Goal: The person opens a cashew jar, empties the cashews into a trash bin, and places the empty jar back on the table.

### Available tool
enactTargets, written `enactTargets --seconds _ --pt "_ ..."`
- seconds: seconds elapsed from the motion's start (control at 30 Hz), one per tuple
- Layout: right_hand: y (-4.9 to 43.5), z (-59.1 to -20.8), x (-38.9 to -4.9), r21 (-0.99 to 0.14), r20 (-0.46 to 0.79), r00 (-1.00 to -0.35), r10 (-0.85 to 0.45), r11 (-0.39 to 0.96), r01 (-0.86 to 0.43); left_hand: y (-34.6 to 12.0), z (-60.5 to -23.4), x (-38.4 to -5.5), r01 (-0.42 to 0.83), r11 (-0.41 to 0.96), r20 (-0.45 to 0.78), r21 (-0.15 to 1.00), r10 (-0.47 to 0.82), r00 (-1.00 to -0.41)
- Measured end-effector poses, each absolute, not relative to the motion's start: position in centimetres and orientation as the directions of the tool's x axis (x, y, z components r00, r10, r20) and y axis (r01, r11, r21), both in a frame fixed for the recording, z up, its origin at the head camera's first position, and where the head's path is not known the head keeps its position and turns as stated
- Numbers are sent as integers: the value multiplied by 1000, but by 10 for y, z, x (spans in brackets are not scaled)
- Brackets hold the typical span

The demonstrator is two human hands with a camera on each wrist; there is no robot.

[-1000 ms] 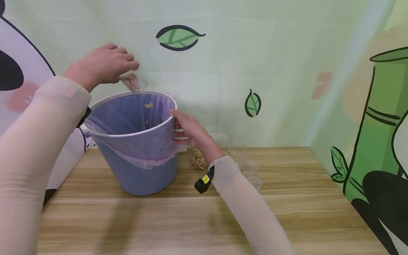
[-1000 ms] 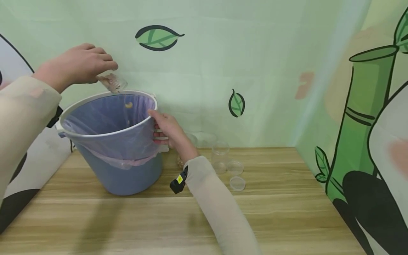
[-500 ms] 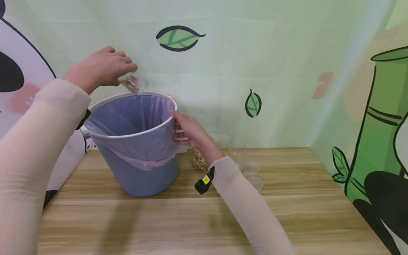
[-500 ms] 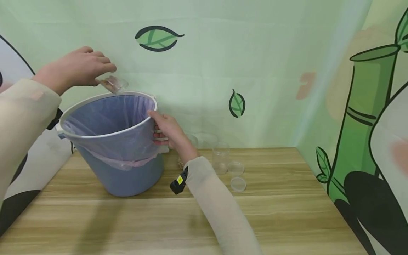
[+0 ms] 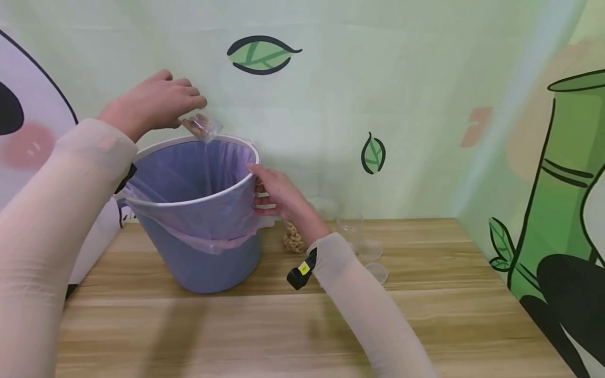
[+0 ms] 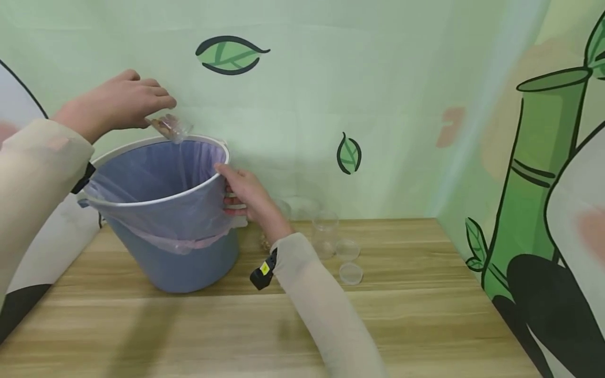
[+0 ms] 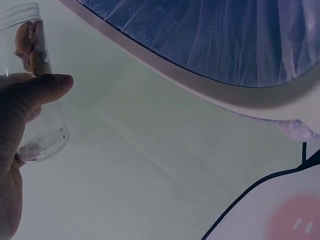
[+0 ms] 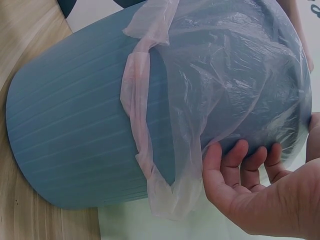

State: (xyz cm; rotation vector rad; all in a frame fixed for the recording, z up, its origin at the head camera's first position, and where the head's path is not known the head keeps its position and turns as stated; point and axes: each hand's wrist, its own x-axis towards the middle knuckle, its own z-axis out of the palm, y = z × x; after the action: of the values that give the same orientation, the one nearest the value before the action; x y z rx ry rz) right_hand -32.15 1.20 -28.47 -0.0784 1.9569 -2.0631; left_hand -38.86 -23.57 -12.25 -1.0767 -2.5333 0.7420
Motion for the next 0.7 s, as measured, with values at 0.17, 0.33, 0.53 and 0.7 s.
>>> enactTargets --seconds 0.17,0.33,0.53,0.7 --pt "13 -282 -321 -984 -163 -955 -248 -28 176 -232 -123 -387 585 582 65 -565 738 -672" --pt "13 -282 -322 -984 -163 -955 -248 -24 174 -232 -123 -385 589 570 67 -573 749 -659" --pt "14 -284 -322 -983 -170 -953 -249 -23 182 -229 -127 -384 601 530 80 -598 786 -614" --pt "14 -286 -322 -983 -171 -953 -249 -20 182 -223 -128 -384 598 512 79 -617 796 -600"
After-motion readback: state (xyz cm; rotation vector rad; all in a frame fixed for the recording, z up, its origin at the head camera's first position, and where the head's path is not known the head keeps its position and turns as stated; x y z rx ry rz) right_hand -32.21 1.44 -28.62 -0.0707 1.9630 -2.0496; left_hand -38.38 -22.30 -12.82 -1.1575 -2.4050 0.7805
